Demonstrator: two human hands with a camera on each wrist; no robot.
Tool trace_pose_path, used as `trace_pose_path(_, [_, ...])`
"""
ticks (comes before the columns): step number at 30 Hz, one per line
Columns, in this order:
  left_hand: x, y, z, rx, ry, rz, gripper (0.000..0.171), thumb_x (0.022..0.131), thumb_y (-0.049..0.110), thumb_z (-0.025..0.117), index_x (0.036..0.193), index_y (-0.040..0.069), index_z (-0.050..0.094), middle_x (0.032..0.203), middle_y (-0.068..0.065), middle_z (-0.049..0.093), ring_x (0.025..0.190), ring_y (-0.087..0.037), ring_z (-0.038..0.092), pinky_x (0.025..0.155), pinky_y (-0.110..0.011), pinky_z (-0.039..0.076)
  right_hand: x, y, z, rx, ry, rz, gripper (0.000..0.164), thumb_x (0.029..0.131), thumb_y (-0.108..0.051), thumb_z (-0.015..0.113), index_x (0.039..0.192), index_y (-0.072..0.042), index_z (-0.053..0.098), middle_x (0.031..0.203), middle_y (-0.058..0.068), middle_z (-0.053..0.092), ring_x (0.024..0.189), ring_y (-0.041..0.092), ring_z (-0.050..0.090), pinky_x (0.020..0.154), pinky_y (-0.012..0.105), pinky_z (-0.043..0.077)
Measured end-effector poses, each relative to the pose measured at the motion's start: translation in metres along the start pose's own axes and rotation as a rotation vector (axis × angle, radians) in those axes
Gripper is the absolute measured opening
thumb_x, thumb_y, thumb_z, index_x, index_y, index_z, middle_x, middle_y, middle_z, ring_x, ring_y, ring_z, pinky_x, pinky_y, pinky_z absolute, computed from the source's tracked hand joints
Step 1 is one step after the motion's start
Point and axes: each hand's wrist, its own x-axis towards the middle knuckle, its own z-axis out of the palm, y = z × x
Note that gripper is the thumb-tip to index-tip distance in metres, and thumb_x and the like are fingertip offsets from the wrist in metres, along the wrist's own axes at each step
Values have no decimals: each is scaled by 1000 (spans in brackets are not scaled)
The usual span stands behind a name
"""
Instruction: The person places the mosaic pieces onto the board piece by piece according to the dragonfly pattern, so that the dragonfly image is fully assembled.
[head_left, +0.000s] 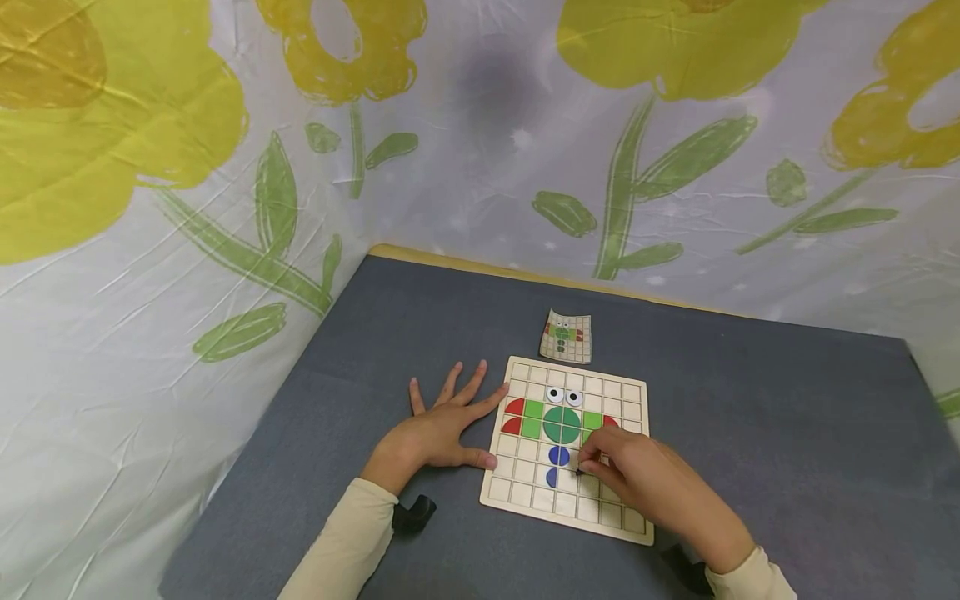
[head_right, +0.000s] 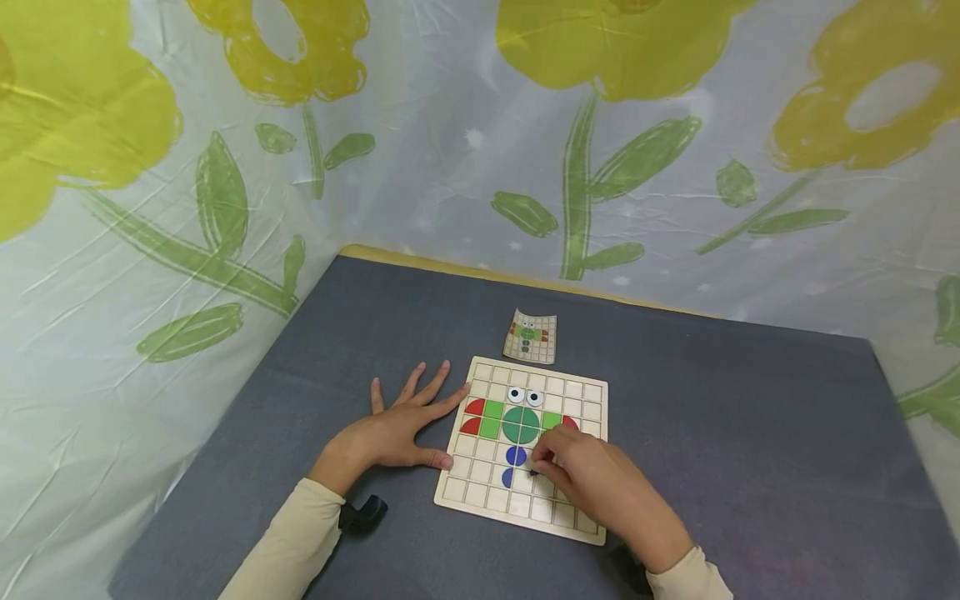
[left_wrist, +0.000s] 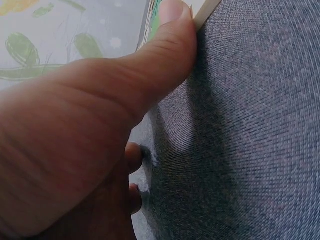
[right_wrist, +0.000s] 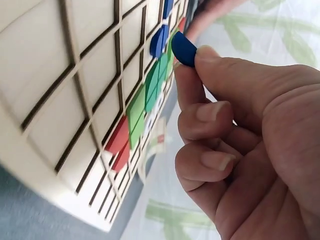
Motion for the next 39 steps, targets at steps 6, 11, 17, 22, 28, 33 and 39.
trace_pose_path(6, [-1,2,-1,-2,1,7,111,80,64,83,169,42,21,179,2,-5,163,-35,-13,111,-85,-15,9,-8,5,-17,-44,4,12,96,-17,81,98,-24,71,91,-20,64,76,-4,54,68,24,52])
trace_pose_path(11, [-1,2,-1,9,0,6,111,81,65,82,169,43,19,178,3,-6,163,-34,-13,111,-84,-15,13,-13,8,-10,-78,0,11,94,-18,83,95,-25,73,90,-21,66,77,-5,56,68,24,53])
trace_pose_path(17, [0,2,-2,11,3,8,111,80,66,82,169,43,19,178,3,-5,163,-34,-13,111,-84,-15,16,-15,11,-26,-72,2,12,93,-17,84,92,-24,74,86,-20,65,76,-3,55,68,24,53])
trace_pose_path(22, [-1,1,-2,8,3,7,112,80,66,82,169,43,18,178,4,-6,163,-33,-14,111,-84,-15,18,-15,15,1,-83,3,13,93,-15,84,93,-23,73,85,-19,64,75,-2,53,68,23,53])
trace_pose_path(28, [-1,1,-1,3,1,5,112,80,66,82,169,43,19,178,4,-6,163,-33,-14,111,-84,-16,19,-16,18,8,-81,9,14,93,-14,84,92,-21,72,84,-17,63,74,-1,53,68,23,53])
trace_pose_path(33, [-1,0,-1,0,-1,-1,112,80,66,82,169,44,19,178,5,-7,163,-33,-14,111,-83,-17,19,-17,20,-19,-76,23,13,91,-16,85,92,-21,74,83,-17,65,73,-1,53,68,24,54])
trace_pose_path(39, [-1,0,0,-1,1,-1,112,79,66,82,169,44,19,178,5,-7,163,-33,-14,111,-83,-17,18,-17,19,-30,-98,36,11,89,-17,87,97,-18,79,87,-14,71,78,-1,57,74,28,59])
